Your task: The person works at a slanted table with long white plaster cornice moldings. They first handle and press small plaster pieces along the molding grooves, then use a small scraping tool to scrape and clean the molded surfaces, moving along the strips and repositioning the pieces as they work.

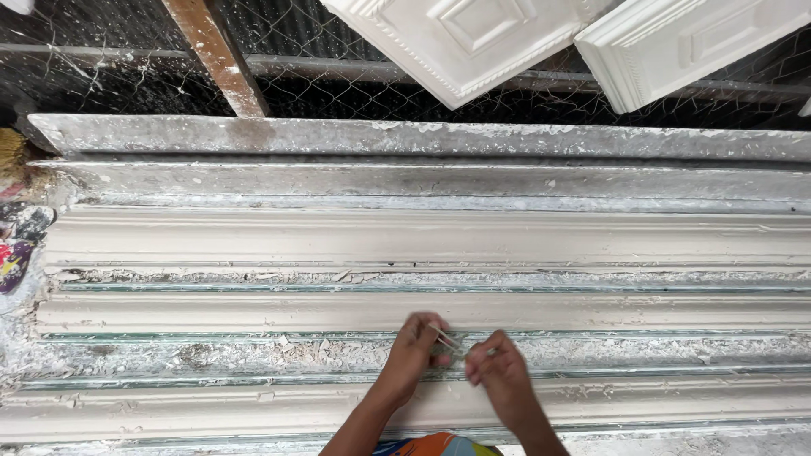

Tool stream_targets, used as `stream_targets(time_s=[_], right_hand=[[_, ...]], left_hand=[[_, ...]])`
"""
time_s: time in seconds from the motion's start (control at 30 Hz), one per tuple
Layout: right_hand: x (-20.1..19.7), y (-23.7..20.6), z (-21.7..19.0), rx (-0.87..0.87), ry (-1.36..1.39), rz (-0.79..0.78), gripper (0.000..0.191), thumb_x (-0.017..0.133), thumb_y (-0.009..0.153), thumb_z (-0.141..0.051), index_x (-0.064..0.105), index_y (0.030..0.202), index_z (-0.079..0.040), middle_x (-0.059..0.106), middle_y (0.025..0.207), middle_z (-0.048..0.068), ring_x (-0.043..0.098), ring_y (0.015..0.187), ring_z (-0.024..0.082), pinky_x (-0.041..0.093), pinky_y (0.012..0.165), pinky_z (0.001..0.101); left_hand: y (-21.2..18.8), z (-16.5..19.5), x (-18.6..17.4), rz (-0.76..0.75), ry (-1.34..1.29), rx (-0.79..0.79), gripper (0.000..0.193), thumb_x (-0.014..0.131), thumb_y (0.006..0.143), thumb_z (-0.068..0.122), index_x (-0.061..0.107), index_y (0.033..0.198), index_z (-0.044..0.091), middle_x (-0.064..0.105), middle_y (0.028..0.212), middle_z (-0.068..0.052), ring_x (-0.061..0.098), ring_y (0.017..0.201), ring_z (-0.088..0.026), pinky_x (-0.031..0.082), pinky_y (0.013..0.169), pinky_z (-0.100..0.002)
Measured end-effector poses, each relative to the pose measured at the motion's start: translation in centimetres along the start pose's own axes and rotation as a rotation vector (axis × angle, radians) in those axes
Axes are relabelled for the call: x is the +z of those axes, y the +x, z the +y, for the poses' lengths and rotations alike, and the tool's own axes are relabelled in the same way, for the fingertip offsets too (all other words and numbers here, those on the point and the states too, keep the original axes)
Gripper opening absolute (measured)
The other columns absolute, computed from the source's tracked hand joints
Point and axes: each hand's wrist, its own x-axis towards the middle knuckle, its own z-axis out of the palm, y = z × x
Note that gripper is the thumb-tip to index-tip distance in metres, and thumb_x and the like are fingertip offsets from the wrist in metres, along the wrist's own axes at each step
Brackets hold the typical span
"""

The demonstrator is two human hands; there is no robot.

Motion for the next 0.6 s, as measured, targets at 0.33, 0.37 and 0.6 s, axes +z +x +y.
stream_targets(time_s=[0.33,0.37,0.6], right_hand=[[0.7,-0.3,1.0,0.229,0.62,-0.232,0.018,0.062,0.105,-0.019,0.051,0.096,-0.008,0.058,0.079,0.005,0.054,0.071,0.014,0.045,0.064,0.0277],[1.0,-0.5,1.3,0.189,0.63,-0.2,0.018,0.063,0.105,-0.018,0.051,0.096,-0.008,0.058,0.08,0.004,0.055,0.074,0.013,0.046,0.066,0.0278],[6.2,-2.5,4.2,0.009,0.066,-0.144,0.015,0.067,0.097,-0.015,0.054,0.095,-0.008,0.065,0.087,0.009,0.064,0.076,0.015,0.054,0.072,0.032]], left_hand=[[-5.8,0.7,-1.3,-0.908,0.148,0.038,0.016,0.06,0.117,0.012,0.069,0.108,0.002,0.062,0.095,-0.001,0.054,0.093,-0.007,0.046,0.084,-0.024],[-5.8,0.6,-1.4,-0.811,0.19,0.027,0.014,0.061,0.112,0.012,0.07,0.109,0.003,0.064,0.093,0.0,0.054,0.087,-0.006,0.046,0.078,-0.023],[-3.0,-0.8,-3.9,0.15,0.347,0.334,0.015,0.06,0.101,0.011,0.07,0.108,0.004,0.06,0.074,-0.003,0.05,0.062,-0.01,0.041,0.055,-0.026]])
